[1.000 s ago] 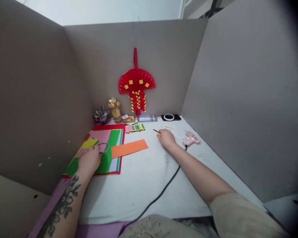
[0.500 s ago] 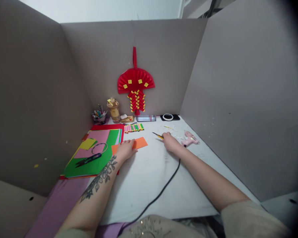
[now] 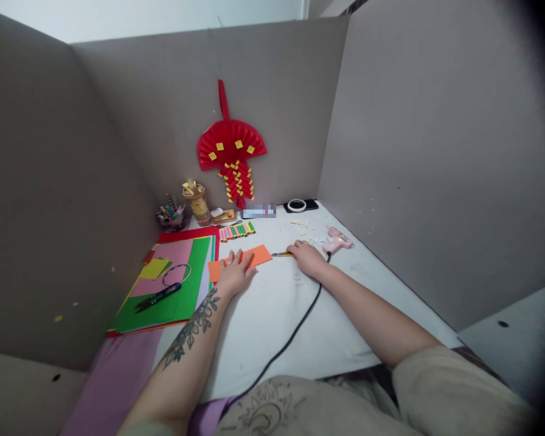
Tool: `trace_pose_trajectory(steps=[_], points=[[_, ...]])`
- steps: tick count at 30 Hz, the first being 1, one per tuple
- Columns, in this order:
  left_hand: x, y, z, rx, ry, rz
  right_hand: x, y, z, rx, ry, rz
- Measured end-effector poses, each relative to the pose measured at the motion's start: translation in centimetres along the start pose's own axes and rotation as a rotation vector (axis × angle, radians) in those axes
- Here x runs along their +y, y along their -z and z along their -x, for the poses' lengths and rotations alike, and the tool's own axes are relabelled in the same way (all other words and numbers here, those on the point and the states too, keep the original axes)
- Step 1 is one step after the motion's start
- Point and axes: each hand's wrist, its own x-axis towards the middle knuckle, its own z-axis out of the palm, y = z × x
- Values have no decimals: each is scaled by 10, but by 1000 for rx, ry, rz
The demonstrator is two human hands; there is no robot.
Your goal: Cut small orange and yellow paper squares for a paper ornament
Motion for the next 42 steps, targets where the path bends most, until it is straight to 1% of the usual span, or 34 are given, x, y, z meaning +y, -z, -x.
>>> trace_pose_trajectory(steps=[4, 11, 13, 15, 17, 20, 23, 27, 32, 34, 38, 42], points=[[0, -1, -1, -4, 3, 7, -4, -1, 0, -7, -2, -11], [-2, -5, -2, 14, -11, 34, -3, -2, 1, 12, 21, -22], [0, -5, -2, 20, -38, 55, -4, -2, 1, -1, 20, -22], [1, -4, -2, 18, -93, 81, -5, -1, 1, -17, 20, -18], [3, -4, -2, -3, -139, 95, -6, -2, 1, -19, 27, -15], [5, -4, -1, -44, -159, 72, -4, -2, 0, -1, 39, -5], [5, -3, -1, -56, -163, 39, -1, -2, 0, 7, 13, 23], [5, -3, -1, -61, -162, 27, 3, 2, 1, -13, -14, 69], [6, -3, 0, -49, -151, 28, 8, 6, 1, 39, -151, 151], [7, -2, 1, -24, -159, 15, 8, 6, 0, 32, -147, 142], [13, 1, 2, 41, -221, -17, 5, 3, 0, -13, -123, 119], [19, -1, -1, -4, -241, -17, 3, 3, 0, -6, -118, 118]])
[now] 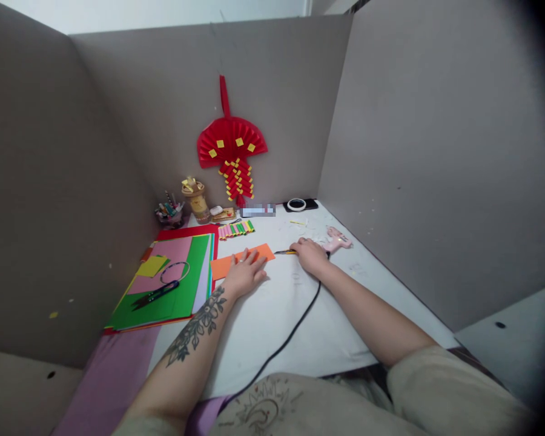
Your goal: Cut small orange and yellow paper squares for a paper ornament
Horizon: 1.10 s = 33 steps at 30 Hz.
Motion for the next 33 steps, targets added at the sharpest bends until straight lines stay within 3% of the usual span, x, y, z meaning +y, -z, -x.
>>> trace_pose_trajectory(steps=[13, 20, 33], points=[[1, -4, -2, -59, 41, 46, -3, 0, -1, 6, -4, -20], [1, -4, -2, -74, 47, 36, -4, -1, 0, -8, 92, -97], [1, -2, -1, -72, 51, 46, -10, -1, -2, 1, 117, -81]])
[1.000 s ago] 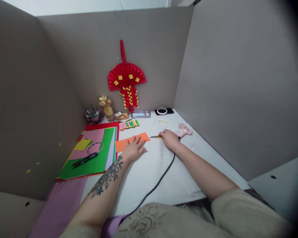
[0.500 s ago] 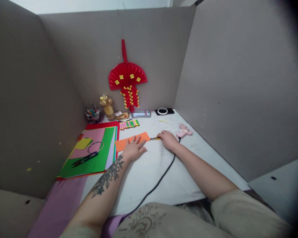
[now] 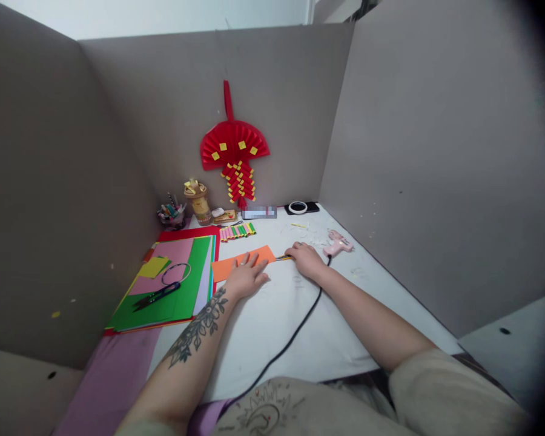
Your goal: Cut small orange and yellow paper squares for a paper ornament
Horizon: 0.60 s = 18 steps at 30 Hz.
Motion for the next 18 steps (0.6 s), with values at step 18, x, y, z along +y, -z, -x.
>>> trace_pose_trajectory(steps=[18], points=[[4, 6, 2, 0, 4, 6, 5, 1, 5, -27, 10, 16]])
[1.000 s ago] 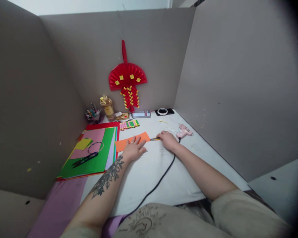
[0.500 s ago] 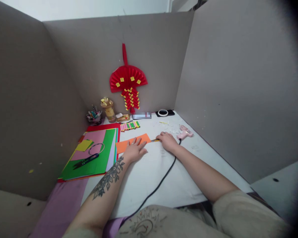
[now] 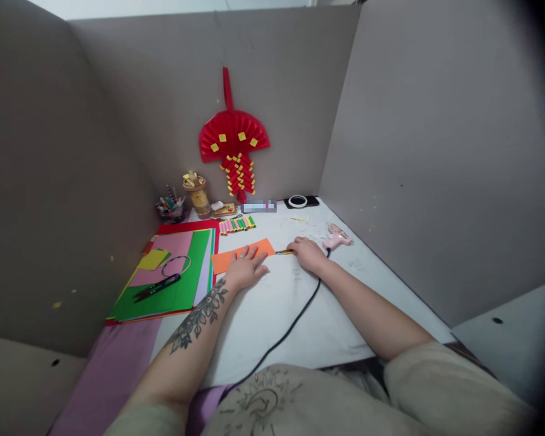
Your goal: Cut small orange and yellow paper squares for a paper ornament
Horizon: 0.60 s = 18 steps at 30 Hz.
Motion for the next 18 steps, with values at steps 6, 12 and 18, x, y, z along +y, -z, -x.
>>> trace_pose_trajectory(steps=[6, 12, 18], points=[[2, 2, 1, -12, 13, 3, -4, 1, 1, -9, -2, 6], [0, 0, -1, -10, 6, 13, -4, 2, 2, -1, 19, -7], [0, 0, -2, -22, 21, 7, -6, 2, 3, -14, 4, 9]])
